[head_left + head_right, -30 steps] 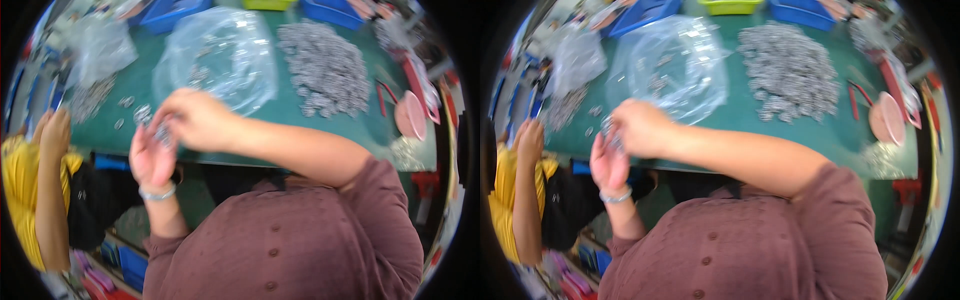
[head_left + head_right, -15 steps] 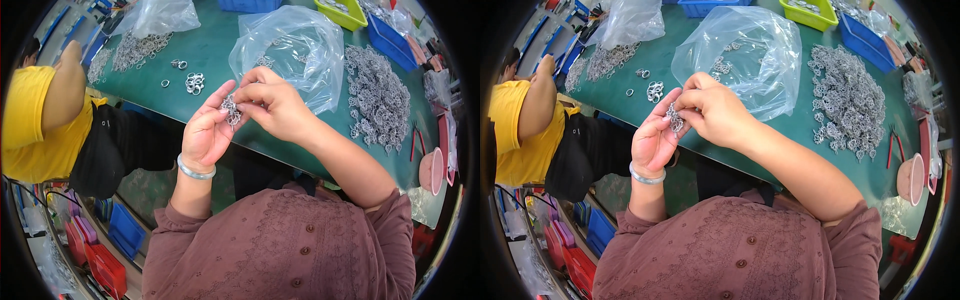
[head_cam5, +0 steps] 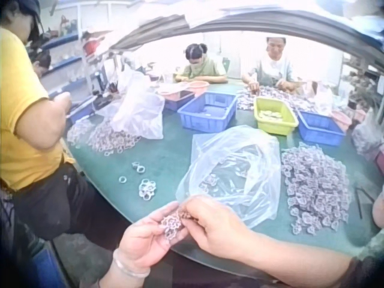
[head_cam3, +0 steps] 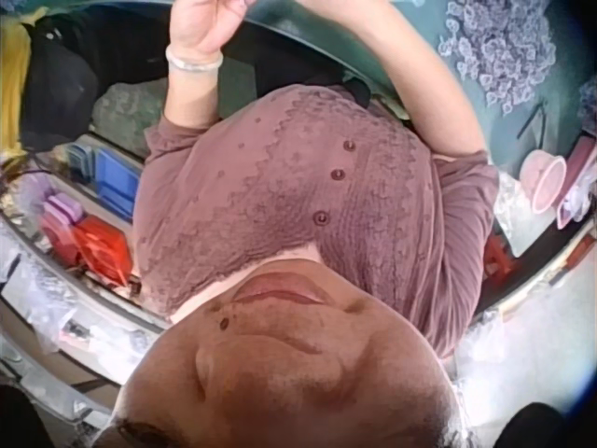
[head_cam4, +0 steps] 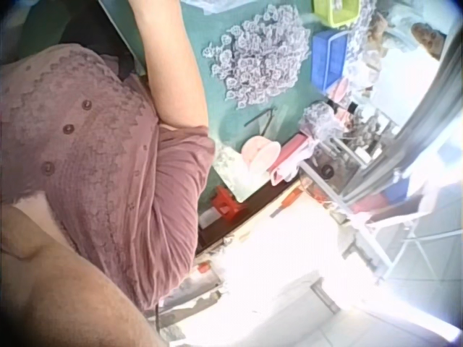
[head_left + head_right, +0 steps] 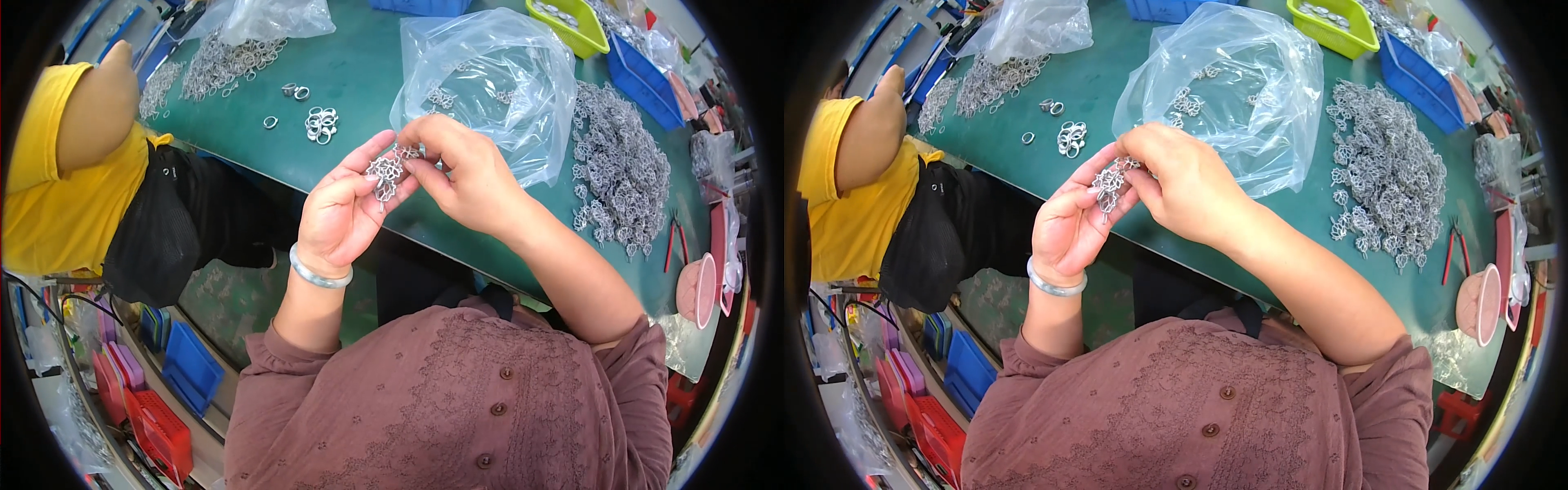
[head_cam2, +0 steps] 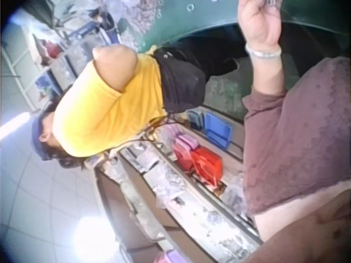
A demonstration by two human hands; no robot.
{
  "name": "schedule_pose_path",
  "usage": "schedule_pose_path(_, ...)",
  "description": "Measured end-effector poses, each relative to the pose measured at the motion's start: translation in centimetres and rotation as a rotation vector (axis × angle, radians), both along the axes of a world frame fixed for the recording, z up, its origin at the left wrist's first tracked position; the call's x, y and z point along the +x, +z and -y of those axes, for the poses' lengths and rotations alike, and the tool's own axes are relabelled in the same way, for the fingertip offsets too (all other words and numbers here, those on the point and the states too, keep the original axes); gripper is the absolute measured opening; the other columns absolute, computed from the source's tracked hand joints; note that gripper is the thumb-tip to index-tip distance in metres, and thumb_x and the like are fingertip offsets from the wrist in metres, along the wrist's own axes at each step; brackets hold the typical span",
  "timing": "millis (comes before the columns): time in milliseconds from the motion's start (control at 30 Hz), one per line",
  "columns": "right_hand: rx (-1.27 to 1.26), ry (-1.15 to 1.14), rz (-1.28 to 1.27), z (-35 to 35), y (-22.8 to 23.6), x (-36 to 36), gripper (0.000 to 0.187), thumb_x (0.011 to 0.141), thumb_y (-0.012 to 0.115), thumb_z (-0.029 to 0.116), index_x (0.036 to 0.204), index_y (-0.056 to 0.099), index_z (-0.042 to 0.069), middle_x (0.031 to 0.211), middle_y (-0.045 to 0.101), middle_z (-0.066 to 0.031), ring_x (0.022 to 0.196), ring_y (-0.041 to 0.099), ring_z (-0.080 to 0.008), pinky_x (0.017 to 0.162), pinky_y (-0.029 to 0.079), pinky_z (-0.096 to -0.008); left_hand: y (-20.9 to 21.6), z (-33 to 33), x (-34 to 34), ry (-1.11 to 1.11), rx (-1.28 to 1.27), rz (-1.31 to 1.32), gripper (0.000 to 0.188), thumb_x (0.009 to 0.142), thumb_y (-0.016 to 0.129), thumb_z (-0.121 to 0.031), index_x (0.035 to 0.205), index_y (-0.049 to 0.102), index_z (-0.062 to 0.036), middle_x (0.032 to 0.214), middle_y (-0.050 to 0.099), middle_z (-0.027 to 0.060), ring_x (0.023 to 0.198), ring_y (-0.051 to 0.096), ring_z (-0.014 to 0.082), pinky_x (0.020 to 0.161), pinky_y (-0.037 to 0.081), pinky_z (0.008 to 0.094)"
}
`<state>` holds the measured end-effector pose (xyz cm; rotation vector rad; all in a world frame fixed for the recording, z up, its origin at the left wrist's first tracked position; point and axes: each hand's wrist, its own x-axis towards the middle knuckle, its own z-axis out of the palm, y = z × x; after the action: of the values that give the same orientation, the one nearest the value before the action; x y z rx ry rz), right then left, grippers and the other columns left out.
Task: The person joins small metal components together by hand at a workstation, placing finished pieces into a small pink basket.
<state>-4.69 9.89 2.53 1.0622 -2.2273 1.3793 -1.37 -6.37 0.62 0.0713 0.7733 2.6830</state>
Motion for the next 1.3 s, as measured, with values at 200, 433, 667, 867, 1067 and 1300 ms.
schedule_pose_path(200, 0.043, 0.007, 0.008, 0.0, 0.4, 0.2, 0.017, 0.071, 0.055, -0.001, 0.087, 0.057, 0.004, 0.08, 0.054, -0.0101, 0.075, 0.055, -0.0285, 0.064, 0.046, -0.0343, -0.2, 0.0, 0.0, -0.011, -0.002, 0.01, 0.041, 0.081, 0.034, 0.001, 0.121, 0.036, 0.0078, 0.115, 0.047, 0.0201, 0.106, 0.049, 0.0269, 0.095, 0.039, 0.0393)
schedule_pose_path(433, 0.043, -0.019, 0.052, 0.0, 0.4, 0.3, 0.016, 0.072, 0.056, 0.001, 0.087, 0.059, 0.006, 0.081, 0.053, -0.0101, 0.075, 0.055, -0.0277, 0.063, 0.046, -0.0329, -0.2, 0.0, 0.0, 0.013, 0.025, 0.089, 0.039, 0.084, 0.03, -0.001, 0.121, 0.034, 0.0094, 0.114, 0.047, 0.0192, 0.106, 0.049, 0.0259, 0.096, 0.038, 0.0388)
schedule_pose_path(667, 0.023, -0.029, 0.101, -0.2, 0.6, 0.3, 0.015, 0.072, 0.057, 0.001, 0.086, 0.059, 0.006, 0.082, 0.053, -0.0104, 0.075, 0.055, -0.0274, 0.063, 0.046, -0.0324, -0.6, 0.1, 0.1, 0.003, 0.064, 0.072, 0.034, 0.087, 0.032, -0.002, 0.118, 0.035, 0.0105, 0.111, 0.048, 0.019, 0.105, 0.049, 0.0246, 0.096, 0.039, 0.0364)
schedule_pose_path(867, 0.035, -0.034, 0.088, -0.3, 0.8, 0.6, 0.016, 0.072, 0.057, 0.001, 0.086, 0.061, 0.007, 0.08, 0.053, -0.01, 0.072, 0.055, -0.0272, 0.062, 0.045, -0.0325, -1.0, 0.2, 0.0, 0.061, 0.063, 0.135, 0.03, 0.088, 0.034, -0.004, 0.114, 0.038, 0.0093, 0.109, 0.049, 0.0191, 0.103, 0.051, 0.0249, 0.095, 0.04, 0.037)
schedule_pose_path(1067, 0.031, -0.044, 0.088, -0.2, 0.7, 0.6, 0.016, 0.072, 0.056, 0.002, 0.086, 0.061, 0.007, 0.08, 0.053, -0.0102, 0.072, 0.055, -0.0276, 0.062, 0.046, -0.0332, -1.5, 0.3, 0.0, 0.061, 0.097, 0.113, 0.035, 0.089, 0.034, -0.007, 0.119, 0.033, 0.0117, 0.112, 0.049, 0.0218, 0.105, 0.051, 0.0271, 0.095, 0.041, 0.0372)
schedule_pose_path(1300, 0.076, -0.051, 0.105, 0.0, 1.0, 0.8, 0.018, 0.071, 0.057, 0.004, 0.089, 0.058, 0.004, 0.082, 0.055, -0.012, 0.074, 0.055, -0.0297, 0.063, 0.046, -0.0346, -1.1, 0.3, 0.0, 0.058, 0.113, 0.162, 0.028, 0.088, 0.036, -0.006, 0.113, 0.039, 0.0073, 0.108, 0.05, 0.0199, 0.102, 0.051, 0.0265, 0.095, 0.04, 0.0398)
